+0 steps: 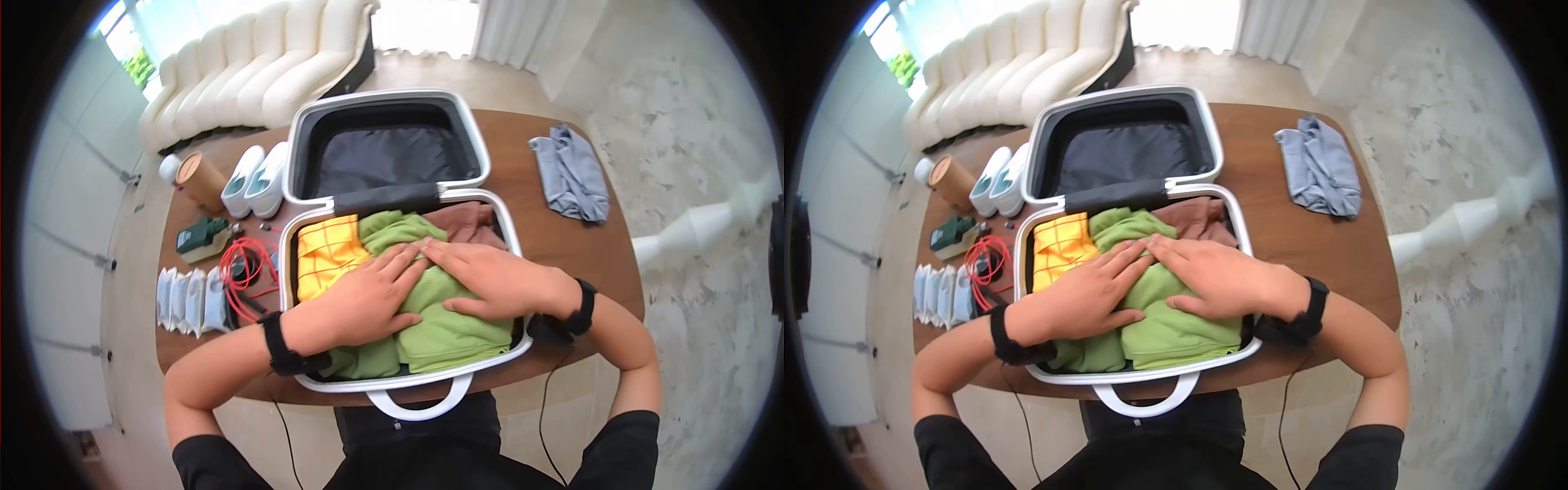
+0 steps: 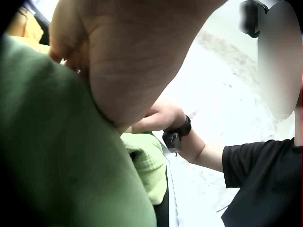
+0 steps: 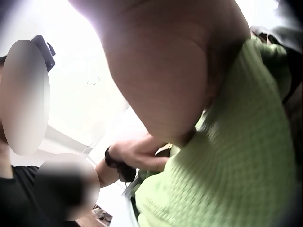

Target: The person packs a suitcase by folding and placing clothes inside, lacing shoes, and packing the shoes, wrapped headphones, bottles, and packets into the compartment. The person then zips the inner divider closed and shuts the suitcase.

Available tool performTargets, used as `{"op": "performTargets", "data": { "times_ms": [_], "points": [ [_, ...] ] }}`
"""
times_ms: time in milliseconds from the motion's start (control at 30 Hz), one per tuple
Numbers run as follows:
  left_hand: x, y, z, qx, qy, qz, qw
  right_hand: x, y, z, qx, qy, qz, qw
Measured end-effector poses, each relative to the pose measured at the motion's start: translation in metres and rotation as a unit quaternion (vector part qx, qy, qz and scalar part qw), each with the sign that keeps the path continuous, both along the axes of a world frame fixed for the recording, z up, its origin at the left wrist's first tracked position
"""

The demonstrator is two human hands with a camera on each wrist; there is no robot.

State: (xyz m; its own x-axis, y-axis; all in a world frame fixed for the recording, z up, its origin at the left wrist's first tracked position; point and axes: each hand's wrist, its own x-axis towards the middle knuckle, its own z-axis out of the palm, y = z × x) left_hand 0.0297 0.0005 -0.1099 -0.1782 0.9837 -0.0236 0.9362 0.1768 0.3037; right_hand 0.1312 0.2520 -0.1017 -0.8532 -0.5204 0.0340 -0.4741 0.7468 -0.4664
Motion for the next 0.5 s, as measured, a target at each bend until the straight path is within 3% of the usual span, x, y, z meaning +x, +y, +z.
{"op": "performTargets", "data": {
  "times_ms": [33,100,167,200,267,333,367,433,500],
  "points": [
    [0.000,0.000,0.003,0.007,0.004,-0.013,1.000,0.001,0.008,0.013,0.007,0.004,-0.013,1.000],
    [0.000,-0.004,0.011,0.020,-0.018,0.001,1.000,-0.006,0.025,0.043,-0.092,-0.116,-0.088,0.985],
    [0.002,-0.005,0.014,0.030,-0.015,0.001,0.999,-0.019,0.071,0.034,-0.250,-0.028,-0.226,0.941],
    [0.005,-0.006,0.015,0.027,0.003,0.004,1.000,-0.025,0.101,0.044,-0.151,0.032,-0.329,0.932],
    [0.009,-0.008,0.022,0.028,0.027,0.005,0.999,-0.037,0.195,-0.005,-0.064,0.195,-0.483,0.851],
    [0.013,-0.009,0.033,0.018,0.037,0.016,0.999,-0.024,0.254,-0.037,0.189,0.217,-0.572,0.768],
    [0.014,-0.011,0.039,0.022,0.043,0.016,0.999,-0.016,0.271,-0.052,0.188,0.224,-0.572,0.766],
    [0.014,-0.013,0.051,0.027,0.022,0.010,0.999,0.003,0.286,-0.074,0.243,0.129,-0.565,0.778],
    [0.015,-0.013,0.063,0.030,0.019,0.011,0.999,0.012,0.279,-0.068,0.229,0.112,-0.571,0.780]
  ]
}}
